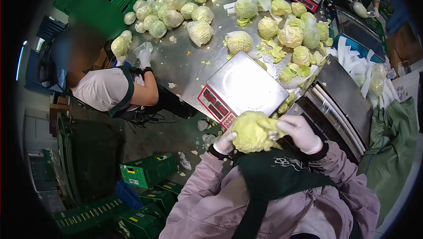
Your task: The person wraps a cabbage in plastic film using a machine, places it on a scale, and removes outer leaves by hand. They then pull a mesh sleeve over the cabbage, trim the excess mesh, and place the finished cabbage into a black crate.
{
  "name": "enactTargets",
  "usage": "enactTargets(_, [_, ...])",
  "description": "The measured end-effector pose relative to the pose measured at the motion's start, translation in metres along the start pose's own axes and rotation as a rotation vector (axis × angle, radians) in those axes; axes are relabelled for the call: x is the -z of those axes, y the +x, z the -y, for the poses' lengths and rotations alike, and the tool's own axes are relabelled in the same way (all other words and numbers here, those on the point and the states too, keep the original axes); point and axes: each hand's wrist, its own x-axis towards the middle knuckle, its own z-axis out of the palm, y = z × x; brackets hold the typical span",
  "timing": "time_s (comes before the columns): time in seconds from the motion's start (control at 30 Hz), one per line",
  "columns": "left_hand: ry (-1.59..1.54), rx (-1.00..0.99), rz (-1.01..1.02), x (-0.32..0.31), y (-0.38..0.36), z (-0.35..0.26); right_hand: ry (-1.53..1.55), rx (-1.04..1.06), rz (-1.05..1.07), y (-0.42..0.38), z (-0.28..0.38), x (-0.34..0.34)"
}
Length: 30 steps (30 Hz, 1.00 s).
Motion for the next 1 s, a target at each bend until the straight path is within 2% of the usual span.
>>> enactTargets(0.03, [0.055,0.039,0.111,-0.009,0.004,-0.01,0.055,0.032,-0.002,-0.003,0.0,0.007])
enactTargets(0.07, [0.054,0.041,0.115,-0.005,0.007,-0.013,0.11,0.065,-0.007,-0.006,0.0,0.017])
enactTargets(0.1, [0.236,0.088,0.186,0.0,0.01,-0.013,0.098,0.13,0.025,-0.005,-0.003,0.029])
enactTargets(0.13, [0.417,0.136,0.258,0.002,0.013,-0.012,0.316,0.104,-0.076,-0.006,0.007,0.029])
enactTargets(0.2, [0.443,0.205,0.302,-0.011,0.016,-0.016,0.583,0.238,-0.052,0.014,-0.024,0.063])
enactTargets(0.23, [0.483,0.183,0.309,-0.016,0.018,-0.017,0.584,0.24,-0.065,0.016,-0.021,0.064])
enactTargets(0.3, [0.603,0.087,0.378,-0.028,0.021,-0.024,0.313,0.111,-0.312,0.017,-0.014,0.057])
enactTargets(0.33, [0.602,0.094,0.384,-0.03,0.025,-0.023,0.316,0.11,-0.32,0.013,-0.014,0.054])
enactTargets(0.4, [0.707,0.1,0.249,-0.037,0.033,-0.016,-0.293,0.24,-0.071,0.001,-0.013,0.048])
enactTargets(0.47, [0.634,0.073,0.253,-0.046,0.04,-0.007,-0.497,0.373,0.064,-0.012,0.002,0.042])
enactTargets(0.53, [0.401,0.161,0.225,-0.058,0.054,-0.005,-0.547,0.543,0.123,-0.016,-0.002,0.041])
enactTargets(0.57, [0.34,0.184,0.216,-0.063,0.059,-0.005,-0.55,0.54,0.113,-0.019,0.001,0.041])
enactTargets(0.63, [0.366,0.212,0.235,-0.073,0.064,-0.008,-0.623,0.535,0.212,-0.03,0.011,0.042])
enactTargets(0.73, [0.394,0.292,0.267,-0.089,0.07,-0.018,-0.677,0.535,0.248,-0.041,0.02,0.044])
enactTargets(0.83, [0.691,0.253,0.342,-0.1,0.081,-0.016,-0.716,0.5,0.222,-0.052,0.026,0.048])
enactTargets(0.87, [0.694,0.257,0.349,-0.105,0.086,-0.018,-0.732,0.465,0.229,-0.054,0.029,0.05])
enactTargets(0.93, [1.046,0.127,0.508,-0.117,0.092,-0.024,-0.731,0.421,0.278,-0.057,0.033,0.056])
enactTargets(1.0, [1.029,0.156,0.468,-0.124,0.095,-0.02,-0.73,0.378,0.329,-0.057,0.034,0.062])
